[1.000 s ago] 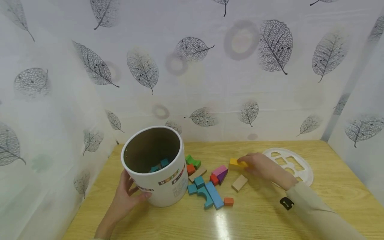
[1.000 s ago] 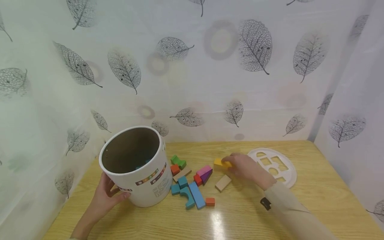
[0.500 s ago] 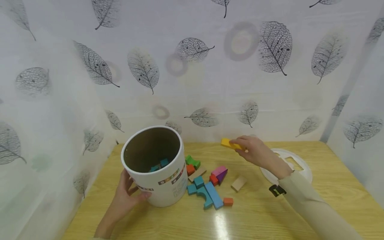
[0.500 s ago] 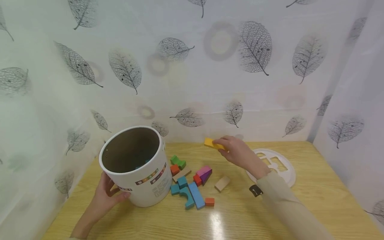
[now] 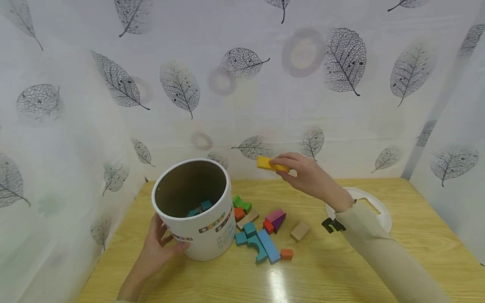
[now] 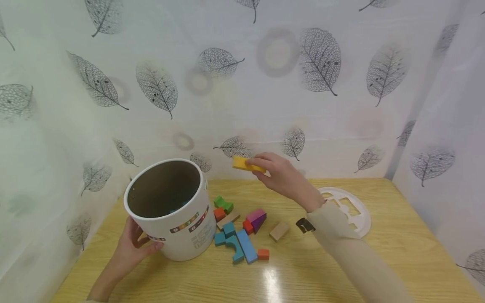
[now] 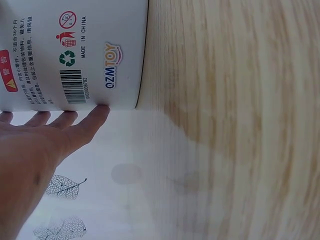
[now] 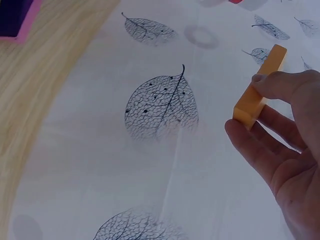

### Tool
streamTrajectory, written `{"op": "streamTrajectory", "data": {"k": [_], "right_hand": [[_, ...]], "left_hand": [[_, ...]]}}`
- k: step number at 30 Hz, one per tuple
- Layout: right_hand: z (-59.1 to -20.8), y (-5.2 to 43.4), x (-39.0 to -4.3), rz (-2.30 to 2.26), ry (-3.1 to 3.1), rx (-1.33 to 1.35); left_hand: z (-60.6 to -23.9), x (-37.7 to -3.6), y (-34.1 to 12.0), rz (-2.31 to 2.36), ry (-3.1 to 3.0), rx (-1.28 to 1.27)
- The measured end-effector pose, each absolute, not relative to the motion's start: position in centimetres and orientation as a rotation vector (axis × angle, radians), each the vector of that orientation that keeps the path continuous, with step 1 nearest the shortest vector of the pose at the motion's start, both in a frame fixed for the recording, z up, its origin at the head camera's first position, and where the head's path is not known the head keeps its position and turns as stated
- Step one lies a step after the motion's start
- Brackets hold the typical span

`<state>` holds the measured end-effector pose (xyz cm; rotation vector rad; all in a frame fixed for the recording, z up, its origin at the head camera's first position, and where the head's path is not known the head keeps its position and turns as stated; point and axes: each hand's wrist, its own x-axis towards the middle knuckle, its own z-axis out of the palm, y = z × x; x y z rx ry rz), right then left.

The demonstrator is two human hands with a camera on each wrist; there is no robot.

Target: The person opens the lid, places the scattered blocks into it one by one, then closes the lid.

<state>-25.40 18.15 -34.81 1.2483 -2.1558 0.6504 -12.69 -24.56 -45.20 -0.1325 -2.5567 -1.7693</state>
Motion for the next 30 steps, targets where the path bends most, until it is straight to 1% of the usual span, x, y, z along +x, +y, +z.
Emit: {"op": "streamTrajectory", "data": {"k": [12, 20, 30], "right_hand": [[-31.6, 12.4, -24.8, 0.769, -2.095, 1.392], [-30.6, 8.3, -24.7, 0.813, -2.091, 1.482], [-29.7, 4.4, -24.3, 0.779, -2.183, 1.514]], "left_hand": [[-45.5, -12.7, -24.6, -1.764, -2.536, -0.153], [-45.4, -12.7, -24.6, -1.771, -2.551, -0.145], [-45.3, -12.6, -24.6, -1.765, -2.558, -0.126]]}}
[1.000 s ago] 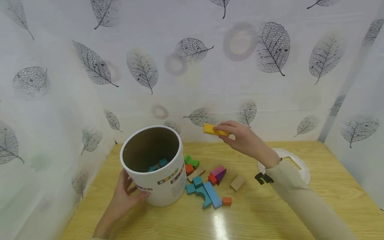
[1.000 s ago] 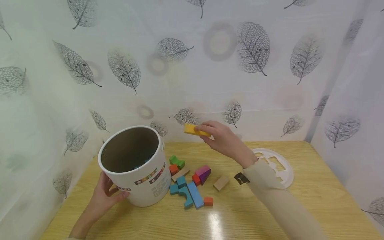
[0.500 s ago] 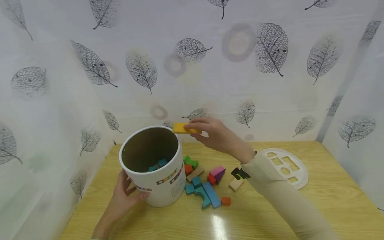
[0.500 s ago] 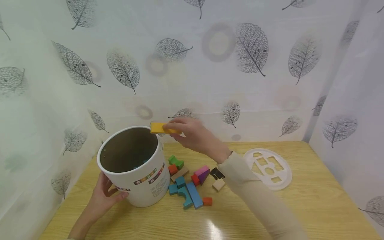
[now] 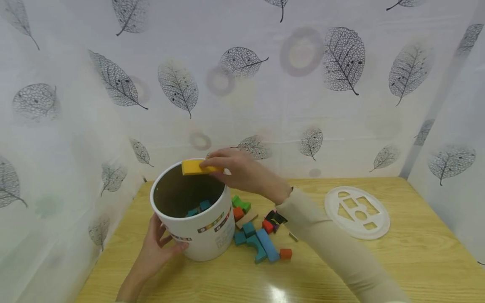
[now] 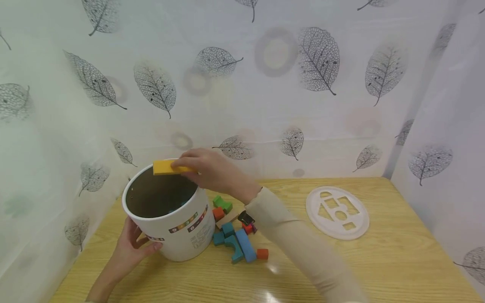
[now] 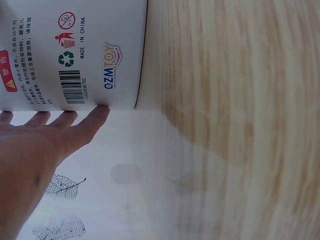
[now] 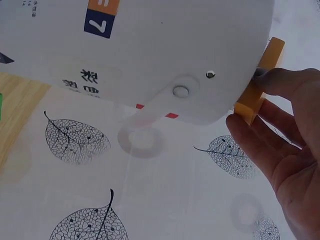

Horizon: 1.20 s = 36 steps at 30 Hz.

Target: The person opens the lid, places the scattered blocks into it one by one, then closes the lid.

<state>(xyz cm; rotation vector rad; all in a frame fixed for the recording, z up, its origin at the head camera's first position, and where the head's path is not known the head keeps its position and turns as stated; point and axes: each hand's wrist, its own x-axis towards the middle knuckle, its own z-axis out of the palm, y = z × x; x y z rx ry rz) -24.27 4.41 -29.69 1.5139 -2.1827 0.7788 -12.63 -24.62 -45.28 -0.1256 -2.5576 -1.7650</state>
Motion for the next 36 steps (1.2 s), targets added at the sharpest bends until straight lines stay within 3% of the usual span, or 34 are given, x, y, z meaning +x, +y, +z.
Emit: {"op": "streamTrajectory", "data": {"k": [36], "right_hand": [[-30.3, 1.6, -23.9, 0.766, -2.271, 1.53]], "left_hand": [[-45.4, -12.6, -24.7, -1.792, -2.554, -0.144]]}}
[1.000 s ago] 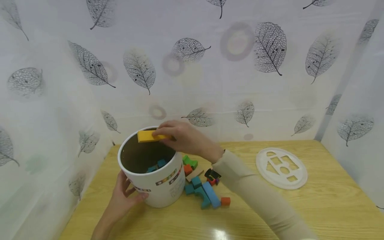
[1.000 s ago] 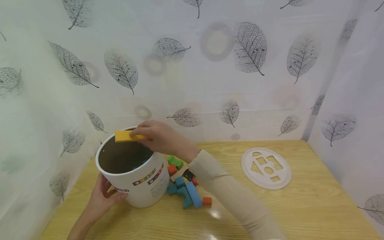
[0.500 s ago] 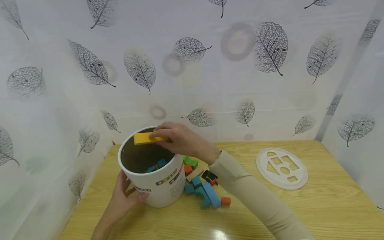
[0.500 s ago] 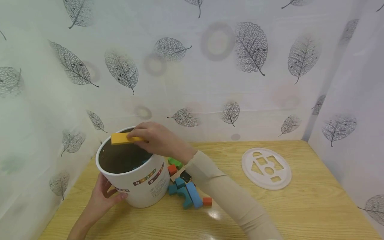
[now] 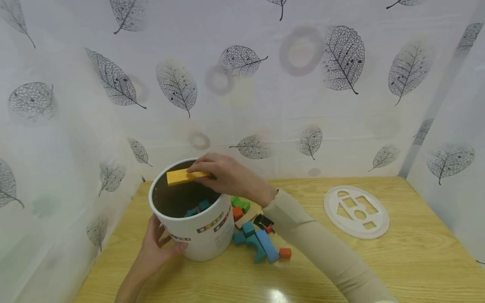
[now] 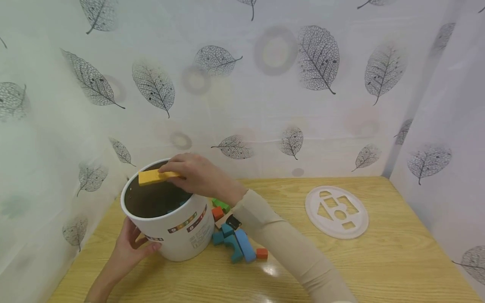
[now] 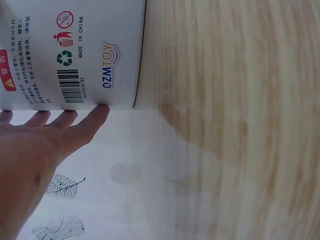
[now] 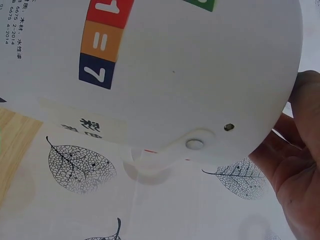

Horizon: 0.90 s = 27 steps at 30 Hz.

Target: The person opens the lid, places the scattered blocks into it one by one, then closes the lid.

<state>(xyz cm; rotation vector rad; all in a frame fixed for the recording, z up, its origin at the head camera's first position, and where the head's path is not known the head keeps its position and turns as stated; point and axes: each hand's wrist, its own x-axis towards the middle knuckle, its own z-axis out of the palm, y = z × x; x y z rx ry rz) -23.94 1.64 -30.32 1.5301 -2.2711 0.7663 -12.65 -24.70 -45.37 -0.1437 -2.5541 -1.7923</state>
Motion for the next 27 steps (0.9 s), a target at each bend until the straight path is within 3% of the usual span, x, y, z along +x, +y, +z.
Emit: {"op": "streamTrajectory", "data": {"k": [15, 27], "right_hand": [[-30.4, 2.3, -24.1, 0.829, -2.186, 1.569], [-31.2, 7.7, -23.3, 0.716, -2.151, 1.522]], "left_hand": [[-45.6, -12.6, -24.7, -1.756, -2.538, -0.161], [-45.6, -12.6, -24.6, -1.777, -2.538, -0.138]]}}
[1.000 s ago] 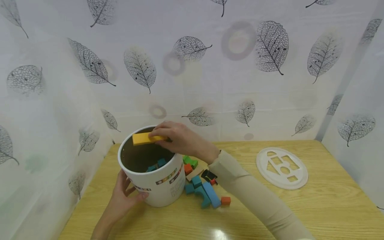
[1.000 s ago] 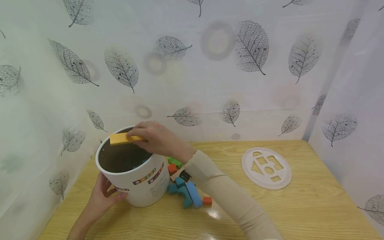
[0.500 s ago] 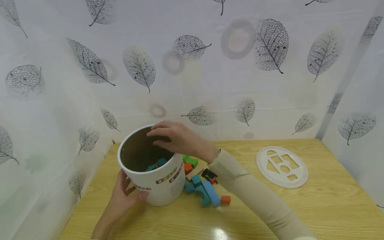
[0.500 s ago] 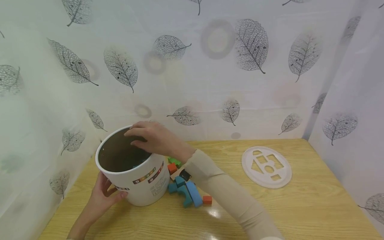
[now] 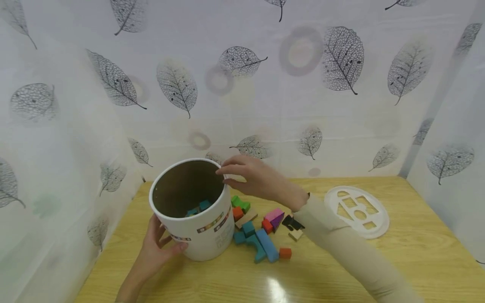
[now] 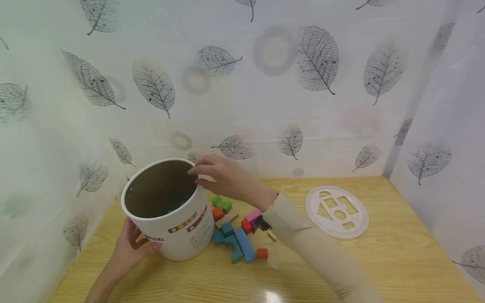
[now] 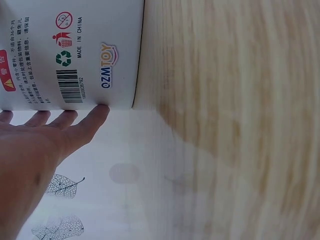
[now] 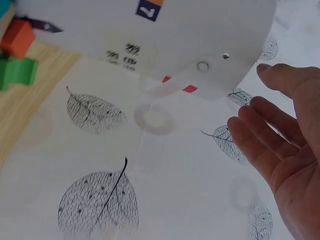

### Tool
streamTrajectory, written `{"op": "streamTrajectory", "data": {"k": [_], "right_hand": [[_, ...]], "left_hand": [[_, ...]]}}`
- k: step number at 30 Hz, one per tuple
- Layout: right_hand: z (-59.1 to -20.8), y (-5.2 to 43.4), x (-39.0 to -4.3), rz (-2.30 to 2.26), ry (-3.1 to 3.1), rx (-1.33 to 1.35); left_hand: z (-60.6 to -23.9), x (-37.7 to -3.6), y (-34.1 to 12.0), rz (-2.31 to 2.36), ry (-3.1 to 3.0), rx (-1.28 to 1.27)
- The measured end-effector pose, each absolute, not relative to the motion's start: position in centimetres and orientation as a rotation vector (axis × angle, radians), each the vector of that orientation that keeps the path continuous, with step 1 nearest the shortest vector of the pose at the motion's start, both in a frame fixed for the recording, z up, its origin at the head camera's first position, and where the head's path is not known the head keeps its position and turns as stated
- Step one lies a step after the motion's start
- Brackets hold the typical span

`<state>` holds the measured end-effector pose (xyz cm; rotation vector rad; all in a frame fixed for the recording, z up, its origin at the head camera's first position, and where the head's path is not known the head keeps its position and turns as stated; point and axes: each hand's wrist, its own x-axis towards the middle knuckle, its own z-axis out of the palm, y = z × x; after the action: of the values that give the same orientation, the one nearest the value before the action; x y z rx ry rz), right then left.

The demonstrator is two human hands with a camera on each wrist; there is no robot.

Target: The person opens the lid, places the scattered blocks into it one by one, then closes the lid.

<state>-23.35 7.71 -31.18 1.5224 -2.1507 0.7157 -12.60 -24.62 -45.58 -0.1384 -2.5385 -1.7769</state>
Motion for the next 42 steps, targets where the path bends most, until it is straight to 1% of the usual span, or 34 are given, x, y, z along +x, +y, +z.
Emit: {"op": "streamTrajectory", "data": {"k": [9, 14, 20, 24, 30, 42], "right_hand": [[-34.3, 13.1, -21.9, 0.562, -2.093, 1.536], [-37.5, 15.7, -20.7, 0.468, -2.224, 1.573], [-40.9, 17.7, -18.5, 0.532, -2.494, 1.628], [-42.5, 18.6, -17.1, 0.599, -2.631, 1.657], [-44.2, 19.0, -16.2, 0.669, -2.587, 1.744], [-45.2, 18.9, -15.6, 0.652, -2.653, 1.762]], "left_hand": [[-45.7, -12.5, -24.6, -1.777, -2.533, -0.139], [-45.6, -12.4, -24.6, -1.766, -2.54, -0.139], [-45.6, -12.4, -24.5, -1.776, -2.532, -0.136], [-45.6, -12.4, -24.4, -1.775, -2.532, -0.136], [-45.4, -12.3, -24.4, -1.783, -2.532, -0.131], [-45.6, -12.3, -24.4, -1.788, -2.525, -0.139]]}}
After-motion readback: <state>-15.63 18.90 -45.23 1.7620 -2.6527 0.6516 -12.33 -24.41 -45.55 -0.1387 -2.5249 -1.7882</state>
